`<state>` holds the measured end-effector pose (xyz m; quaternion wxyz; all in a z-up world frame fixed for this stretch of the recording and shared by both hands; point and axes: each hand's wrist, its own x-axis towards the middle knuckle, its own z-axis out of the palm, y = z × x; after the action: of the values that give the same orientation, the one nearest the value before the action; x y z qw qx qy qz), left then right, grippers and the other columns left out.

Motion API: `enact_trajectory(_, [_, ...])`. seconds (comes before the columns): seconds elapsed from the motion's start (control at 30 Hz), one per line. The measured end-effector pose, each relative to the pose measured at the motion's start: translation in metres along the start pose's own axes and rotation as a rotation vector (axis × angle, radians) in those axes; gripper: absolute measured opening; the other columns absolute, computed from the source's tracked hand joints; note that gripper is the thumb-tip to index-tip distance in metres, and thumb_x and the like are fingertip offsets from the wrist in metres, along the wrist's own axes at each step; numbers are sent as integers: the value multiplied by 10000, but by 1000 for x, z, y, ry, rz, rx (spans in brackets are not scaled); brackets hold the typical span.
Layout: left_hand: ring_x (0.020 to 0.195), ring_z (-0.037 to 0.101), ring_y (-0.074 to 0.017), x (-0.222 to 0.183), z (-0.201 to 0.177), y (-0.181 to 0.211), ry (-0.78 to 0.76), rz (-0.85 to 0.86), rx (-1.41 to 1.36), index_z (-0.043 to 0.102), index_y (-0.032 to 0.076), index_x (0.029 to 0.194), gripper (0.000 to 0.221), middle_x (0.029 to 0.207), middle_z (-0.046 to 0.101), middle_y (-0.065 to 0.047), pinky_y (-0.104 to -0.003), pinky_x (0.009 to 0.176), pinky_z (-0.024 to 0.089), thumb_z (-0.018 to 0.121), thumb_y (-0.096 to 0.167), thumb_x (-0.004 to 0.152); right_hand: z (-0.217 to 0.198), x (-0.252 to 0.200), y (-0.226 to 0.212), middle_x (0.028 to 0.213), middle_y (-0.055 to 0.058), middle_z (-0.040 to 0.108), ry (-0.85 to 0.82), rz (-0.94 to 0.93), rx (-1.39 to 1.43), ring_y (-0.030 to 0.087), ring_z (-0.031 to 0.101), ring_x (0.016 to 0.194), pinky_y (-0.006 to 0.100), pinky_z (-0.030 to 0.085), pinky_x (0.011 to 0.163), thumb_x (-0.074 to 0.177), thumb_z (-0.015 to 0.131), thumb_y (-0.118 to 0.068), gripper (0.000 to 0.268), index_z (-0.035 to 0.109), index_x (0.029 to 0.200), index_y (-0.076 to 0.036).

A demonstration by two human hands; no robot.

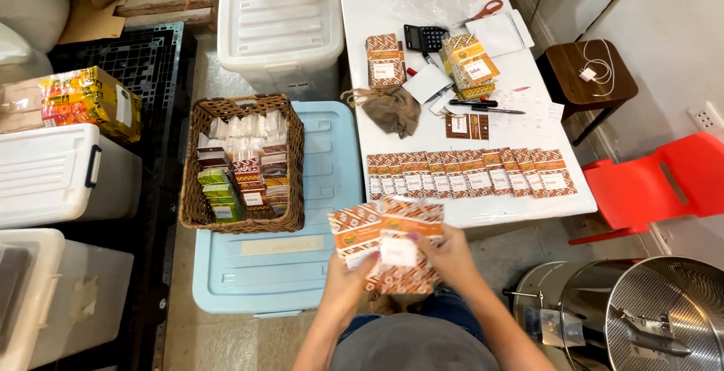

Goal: Organizing coffee packets on a table and recording data on a log sheet

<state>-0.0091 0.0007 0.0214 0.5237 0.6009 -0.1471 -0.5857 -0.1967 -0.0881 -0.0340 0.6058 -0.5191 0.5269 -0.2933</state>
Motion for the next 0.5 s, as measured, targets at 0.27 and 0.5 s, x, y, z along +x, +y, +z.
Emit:
enact_trajectory(0.27, [1013, 764, -252, 16, -12, -28, 96, 109, 73, 750, 30, 1139, 369, 1151, 821, -132, -415, 885, 593, 814, 28, 776, -3, 3, -10, 926, 54, 752, 26, -64, -155, 137, 583, 735, 313, 457, 589, 926, 715, -237, 243, 767, 1076, -52])
enact_trajectory(0.5, [978, 767, -222, 15, 13, -33, 30, 278, -43, 761, 12, 1100, 402, 1110, 821, -143, -369, 897, 621, 849, -60, 714, 28, -15, -24, 1033, 48, 830, -8, -313, -27, 104, 718, 961, 302, 613, 874, 795, 859, -175, 267, 820, 1018, -35])
